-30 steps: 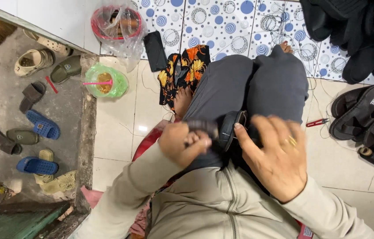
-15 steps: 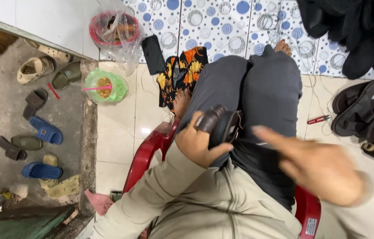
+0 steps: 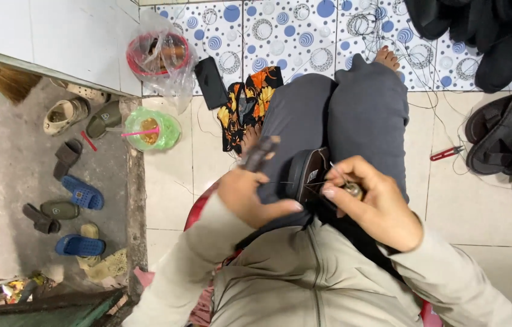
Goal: A person is hand-stitching the sole of a sandal to its upper part using an awl and thread.
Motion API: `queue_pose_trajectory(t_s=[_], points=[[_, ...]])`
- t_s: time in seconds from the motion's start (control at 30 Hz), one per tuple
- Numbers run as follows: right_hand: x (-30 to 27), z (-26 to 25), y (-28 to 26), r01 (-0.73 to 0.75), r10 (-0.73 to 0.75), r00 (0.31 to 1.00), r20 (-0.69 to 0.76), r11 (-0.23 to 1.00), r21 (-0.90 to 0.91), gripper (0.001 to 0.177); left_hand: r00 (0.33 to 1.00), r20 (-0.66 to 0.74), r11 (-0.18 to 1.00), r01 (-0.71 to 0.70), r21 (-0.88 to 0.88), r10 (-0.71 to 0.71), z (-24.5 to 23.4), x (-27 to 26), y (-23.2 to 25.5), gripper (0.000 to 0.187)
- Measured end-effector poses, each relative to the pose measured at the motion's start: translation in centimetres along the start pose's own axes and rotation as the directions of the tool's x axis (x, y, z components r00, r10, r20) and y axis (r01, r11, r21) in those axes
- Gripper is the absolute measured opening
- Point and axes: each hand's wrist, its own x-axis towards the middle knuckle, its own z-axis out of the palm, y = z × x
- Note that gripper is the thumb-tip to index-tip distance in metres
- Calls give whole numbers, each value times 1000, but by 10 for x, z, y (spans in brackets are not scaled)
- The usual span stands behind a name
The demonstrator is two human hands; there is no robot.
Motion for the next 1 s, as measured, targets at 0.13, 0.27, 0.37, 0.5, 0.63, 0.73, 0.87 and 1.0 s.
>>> queue_pose_trajectory(t_s=[0.13,0.27,0.37,0.5,0.63,0.73,0.87,1.0], points=[[5,10,-10,158,-162,987,-4,965,-209,11,730,682,966,203,-162,-39,-5,36,22,104],[0,22,-14,208,-195,978,71,922,-325,10,818,575,951,161,-262,19,18,8,10,81],[-10,2,-21,84,-96,987,132,992,92,12,928,356,938,20,-347,111,20,0,3,74],[-15,-112,12,-645,-261,743,617,-33,763,36,944,239,867,-86,-491,229,14,-3,-6,64],[-30,-105,6,-426,-26,880,474,398,812,29,957,240,851,-15,-525,164,32,-14,-7,68],[-46,-99,3,-132,121,991,53,904,407,26,926,292,839,-45,-542,239,23,-10,-4,70],[-40,-55,8,209,-264,962,-69,874,-438,36,338,941,950,302,-84,-25,-33,11,-21,43],[-26,-31,9,491,-387,871,303,673,-554,19,446,732,45,839,-543,515,-55,22,-17,50]])
